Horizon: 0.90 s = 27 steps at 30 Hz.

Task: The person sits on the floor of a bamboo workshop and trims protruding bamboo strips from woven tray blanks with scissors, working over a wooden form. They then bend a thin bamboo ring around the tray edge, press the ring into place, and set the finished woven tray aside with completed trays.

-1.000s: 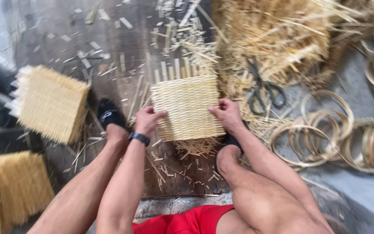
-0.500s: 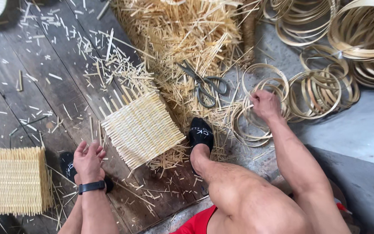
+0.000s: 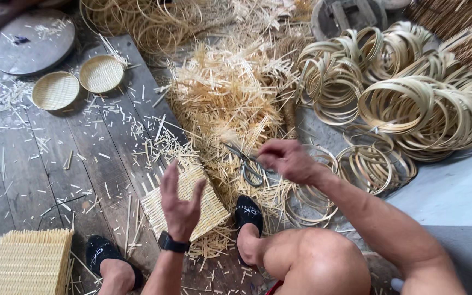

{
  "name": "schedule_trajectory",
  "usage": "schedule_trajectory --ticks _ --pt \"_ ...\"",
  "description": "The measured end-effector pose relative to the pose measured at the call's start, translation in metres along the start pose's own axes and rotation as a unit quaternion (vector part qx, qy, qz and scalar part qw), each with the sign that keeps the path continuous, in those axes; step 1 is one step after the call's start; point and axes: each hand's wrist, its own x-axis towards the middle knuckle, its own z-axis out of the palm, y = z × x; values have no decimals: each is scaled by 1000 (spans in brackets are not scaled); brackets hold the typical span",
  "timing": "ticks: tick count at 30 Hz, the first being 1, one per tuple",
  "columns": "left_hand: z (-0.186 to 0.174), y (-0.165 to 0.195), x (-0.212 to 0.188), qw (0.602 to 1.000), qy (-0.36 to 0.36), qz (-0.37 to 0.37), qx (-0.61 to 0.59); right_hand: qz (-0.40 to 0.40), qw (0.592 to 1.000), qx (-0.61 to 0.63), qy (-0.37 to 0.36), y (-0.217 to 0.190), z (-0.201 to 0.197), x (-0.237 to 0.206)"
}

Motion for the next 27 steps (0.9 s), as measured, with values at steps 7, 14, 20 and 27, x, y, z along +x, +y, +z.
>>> schedule_trajectory --ticks 7,14,20,27 --pt "-63 21 48 657 -147 -331 -661 -294 842 -362 -271 -120 35 4" --pt "-60 44 -2 837 10 -280 -469 -374 891 -240 89 -118 72 47" --pt "-68 49 -9 762 9 -312 -568 -357 916 -167 67 -96 91 74" --pt "-76 20 4 790 -86 -374 -478 -434 850 -296 -40 -96 122 73"
